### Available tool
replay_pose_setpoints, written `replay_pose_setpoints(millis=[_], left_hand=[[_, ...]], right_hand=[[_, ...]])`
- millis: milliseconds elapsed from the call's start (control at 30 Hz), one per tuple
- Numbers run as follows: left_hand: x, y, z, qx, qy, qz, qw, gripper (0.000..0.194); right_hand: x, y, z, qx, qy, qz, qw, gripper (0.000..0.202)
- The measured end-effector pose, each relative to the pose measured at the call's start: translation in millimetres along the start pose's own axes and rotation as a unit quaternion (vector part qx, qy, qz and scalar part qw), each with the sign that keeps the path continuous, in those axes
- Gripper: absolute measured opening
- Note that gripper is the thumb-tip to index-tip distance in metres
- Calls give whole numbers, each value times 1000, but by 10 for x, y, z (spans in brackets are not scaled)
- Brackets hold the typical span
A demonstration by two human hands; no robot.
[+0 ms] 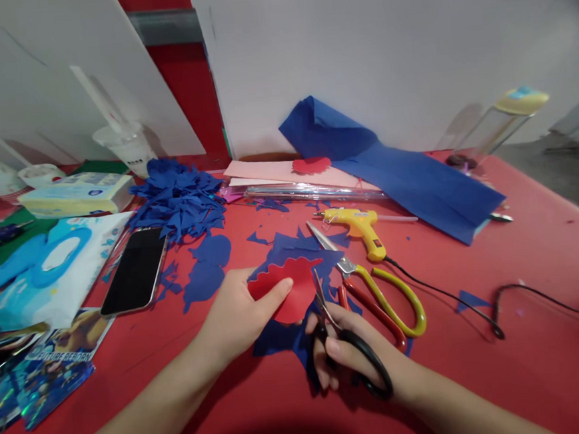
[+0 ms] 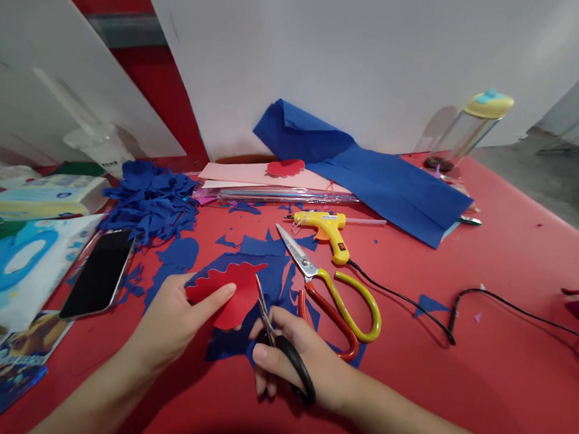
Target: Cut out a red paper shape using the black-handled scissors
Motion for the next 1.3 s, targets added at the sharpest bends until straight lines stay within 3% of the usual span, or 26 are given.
replay_pose_setpoints(millis=[333, 1300], left_hand=[[22, -64, 5, -3, 25, 28, 999, 19], [51, -132, 111, 88, 51, 25, 995, 20]], right_hand=[[0, 7, 38, 9, 16, -7, 1000, 41], [-15, 25, 72, 48, 19, -17, 999, 42]])
Point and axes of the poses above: each hand's wrist, its own x-axis away from the middle knuckle, its own y-axis out of the back of the hand, z = x × y, the point moved 10 cm from there along -x, towards the middle knuckle, and after that the axes turned 8 degrees about y, right-handed, at the moved point
